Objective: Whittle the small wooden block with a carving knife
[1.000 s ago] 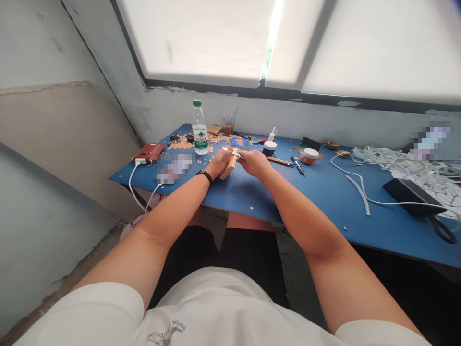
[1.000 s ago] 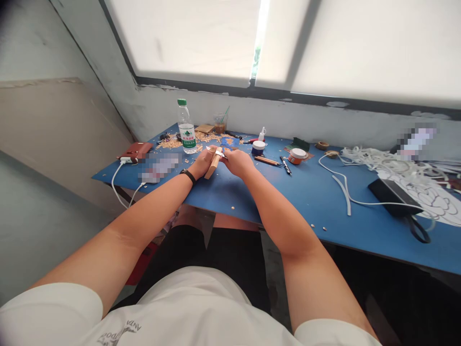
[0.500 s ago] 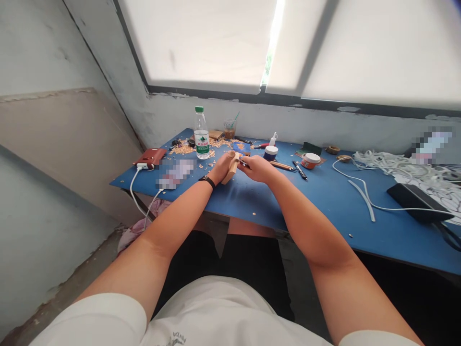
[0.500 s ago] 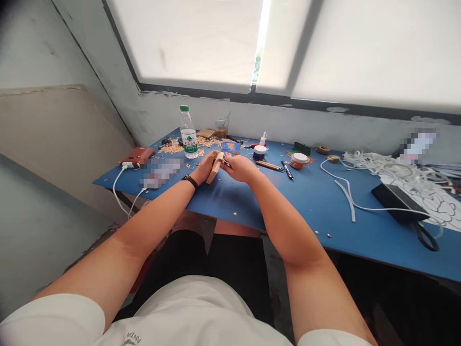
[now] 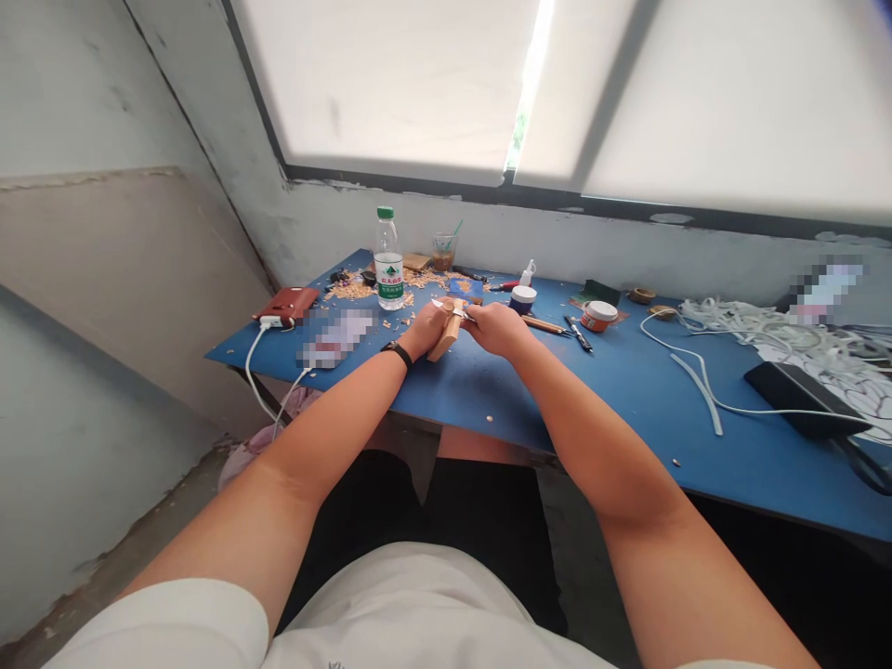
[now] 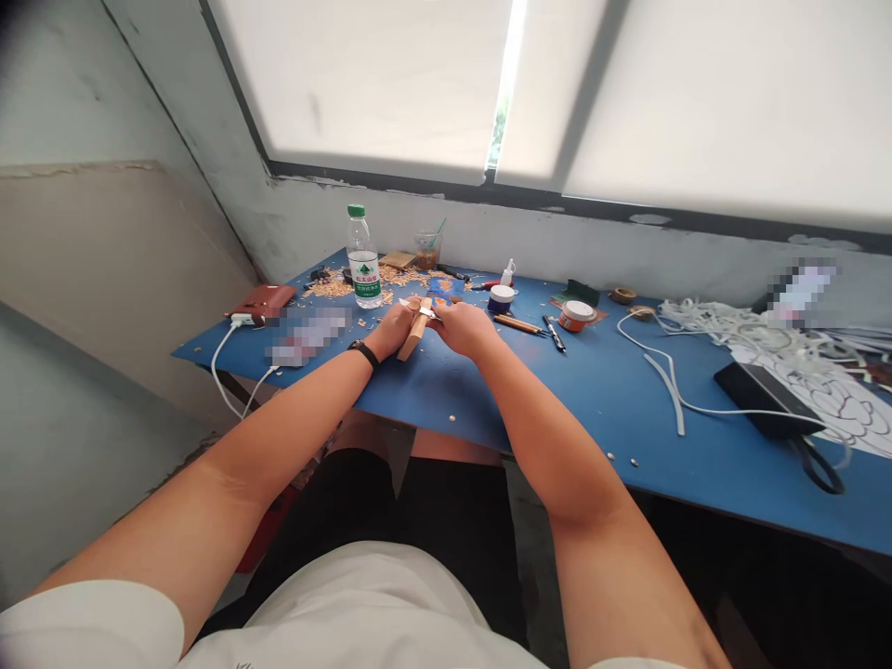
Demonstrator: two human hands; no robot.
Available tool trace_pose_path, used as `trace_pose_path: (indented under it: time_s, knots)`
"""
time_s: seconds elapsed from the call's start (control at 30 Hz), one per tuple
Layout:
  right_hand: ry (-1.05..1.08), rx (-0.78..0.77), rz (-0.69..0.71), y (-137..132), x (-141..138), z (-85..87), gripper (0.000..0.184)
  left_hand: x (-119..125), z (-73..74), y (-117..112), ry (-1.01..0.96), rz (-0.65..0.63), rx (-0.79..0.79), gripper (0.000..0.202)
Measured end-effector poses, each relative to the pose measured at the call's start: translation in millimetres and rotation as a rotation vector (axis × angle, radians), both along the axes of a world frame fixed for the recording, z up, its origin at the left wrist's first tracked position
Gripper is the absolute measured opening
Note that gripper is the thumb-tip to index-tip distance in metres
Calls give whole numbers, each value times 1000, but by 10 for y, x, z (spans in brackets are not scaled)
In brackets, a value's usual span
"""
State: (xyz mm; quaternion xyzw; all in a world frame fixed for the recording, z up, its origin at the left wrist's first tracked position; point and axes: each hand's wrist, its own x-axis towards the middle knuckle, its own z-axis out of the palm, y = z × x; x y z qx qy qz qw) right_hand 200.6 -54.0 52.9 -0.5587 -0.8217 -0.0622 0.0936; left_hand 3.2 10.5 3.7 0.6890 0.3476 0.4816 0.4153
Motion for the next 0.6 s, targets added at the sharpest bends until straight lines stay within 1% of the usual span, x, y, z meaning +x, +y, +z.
trace_pose_path:
  time_s: [0.1,0.23,0.33,0.4,0.47,0.53,0.6]
  knots:
    - [-38,-9,-63,-59,-47,60,52,11,-12,-32,-17,9,-28,39]
    - [-50,-28,-139,-98,-54,144,62,51,-17,-48,-71,49,-135,50]
    - [-48,-49,-164,-87,-8,177,69,83,-18,-29,-88,80,-139,62]
    - [-58,-66,-107,-78,31,185,65,96,-24,-18,-53,85,-127,71]
    - [-54,-79,-14,-78,61,187,56,97,-35,-15,-13,80,-131,76]
    - [-29,-87,65,-89,77,186,50,86,-45,-19,5,61,-123,72]
    - [1,-104,115,-103,85,186,48,66,-48,-28,15,5,-73,63]
